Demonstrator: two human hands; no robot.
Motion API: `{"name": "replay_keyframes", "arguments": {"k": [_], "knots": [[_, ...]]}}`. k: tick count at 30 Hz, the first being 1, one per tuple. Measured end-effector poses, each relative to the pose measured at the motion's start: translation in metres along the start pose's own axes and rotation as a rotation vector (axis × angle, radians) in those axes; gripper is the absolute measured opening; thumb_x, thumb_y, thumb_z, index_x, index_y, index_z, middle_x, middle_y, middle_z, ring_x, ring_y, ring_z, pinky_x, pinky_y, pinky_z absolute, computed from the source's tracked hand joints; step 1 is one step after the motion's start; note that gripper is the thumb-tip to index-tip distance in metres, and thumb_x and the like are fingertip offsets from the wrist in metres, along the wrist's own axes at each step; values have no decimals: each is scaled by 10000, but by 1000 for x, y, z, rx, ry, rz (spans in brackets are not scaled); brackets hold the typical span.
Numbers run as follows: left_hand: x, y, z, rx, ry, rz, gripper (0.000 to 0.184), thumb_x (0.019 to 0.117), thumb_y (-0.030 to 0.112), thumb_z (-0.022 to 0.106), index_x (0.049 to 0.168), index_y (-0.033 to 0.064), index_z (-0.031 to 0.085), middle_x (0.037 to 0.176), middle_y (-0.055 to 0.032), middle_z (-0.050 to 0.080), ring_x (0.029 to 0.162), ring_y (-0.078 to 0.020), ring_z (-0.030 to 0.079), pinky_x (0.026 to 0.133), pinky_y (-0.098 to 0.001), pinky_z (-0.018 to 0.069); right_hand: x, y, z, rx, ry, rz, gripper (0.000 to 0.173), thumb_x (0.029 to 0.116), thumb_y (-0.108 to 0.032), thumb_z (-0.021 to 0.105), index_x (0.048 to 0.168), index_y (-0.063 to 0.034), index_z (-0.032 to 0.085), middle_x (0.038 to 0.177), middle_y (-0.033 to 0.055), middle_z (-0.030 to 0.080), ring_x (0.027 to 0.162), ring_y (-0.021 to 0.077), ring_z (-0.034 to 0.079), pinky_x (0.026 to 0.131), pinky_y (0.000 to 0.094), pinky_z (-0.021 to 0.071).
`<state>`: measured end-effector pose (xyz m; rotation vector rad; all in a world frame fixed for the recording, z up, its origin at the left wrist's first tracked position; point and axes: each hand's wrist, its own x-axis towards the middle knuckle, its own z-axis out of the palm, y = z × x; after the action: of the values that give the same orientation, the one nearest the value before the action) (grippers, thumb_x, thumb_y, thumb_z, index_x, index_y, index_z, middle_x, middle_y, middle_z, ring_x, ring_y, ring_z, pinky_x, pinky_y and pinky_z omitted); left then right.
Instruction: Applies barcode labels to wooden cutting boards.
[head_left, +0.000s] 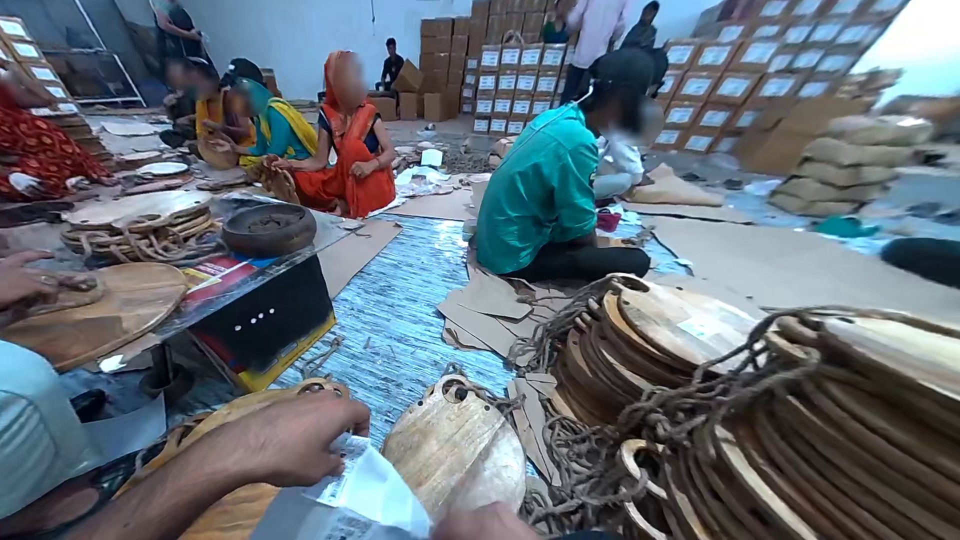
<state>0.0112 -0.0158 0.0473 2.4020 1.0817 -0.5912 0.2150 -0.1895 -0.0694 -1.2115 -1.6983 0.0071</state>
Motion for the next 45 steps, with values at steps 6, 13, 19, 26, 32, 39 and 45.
{"name": "replay_keyframes", "arguments": {"k": [6,13,19,26,32,39,45], "knots": [[-4,8,3,-14,-191,159,267,923,176,755,1165,98,674,982,-64,694,875,-211,667,803,-461,547,26,130,13,253,-25,809,145,966,-182,679,990,-52,740,847,36,739,755,133,704,713,342,595],[-2,9,6,-19,-222,136,286,937,198,748,1192,112,651,1004,-53,694,898,-199,671,818,-445,547,-22,195,96,-81,-478,1285,279,953,-310,623,1010,-62,740,995,140,737,973,294,706,864,544,540],[0,8,7,-15,-230,121,263,937,232,751,1162,140,652,975,-19,692,854,-167,666,792,-416,552,-14,178,108,-352,-692,1243,401,943,-476,639,1073,-106,725,1103,115,735,1074,279,699,888,527,547],[-1,4,8,-29,-237,129,247,936,215,751,1151,137,657,961,-15,687,837,-158,664,779,-404,552,-13,188,89,-629,-654,1159,1097,622,-728,831,1437,-61,525,1518,251,429,1424,439,398,1085,690,350],[2,4,9,-30,-254,152,244,944,206,734,1155,112,654,983,-45,682,866,-187,661,797,-436,547,-32,185,138,-561,-550,1087,1395,538,-942,672,1614,-123,325,1693,234,169,1570,442,112,1198,730,103],[3,4,10,-35,-230,196,271,925,169,748,1165,75,663,983,-117,688,885,-281,663,796,-526,531,-31,190,132,-581,-548,1010,849,914,-616,641,1594,-179,384,1679,251,205,1549,452,197,1184,711,201],[10,10,13,-1,-228,227,291,922,153,746,1190,74,663,980,-128,701,895,-297,678,801,-549,537,-47,117,168,-499,-672,704,1248,740,-874,567,1595,2,320,1635,357,214,1519,551,190,1184,736,174]]}}
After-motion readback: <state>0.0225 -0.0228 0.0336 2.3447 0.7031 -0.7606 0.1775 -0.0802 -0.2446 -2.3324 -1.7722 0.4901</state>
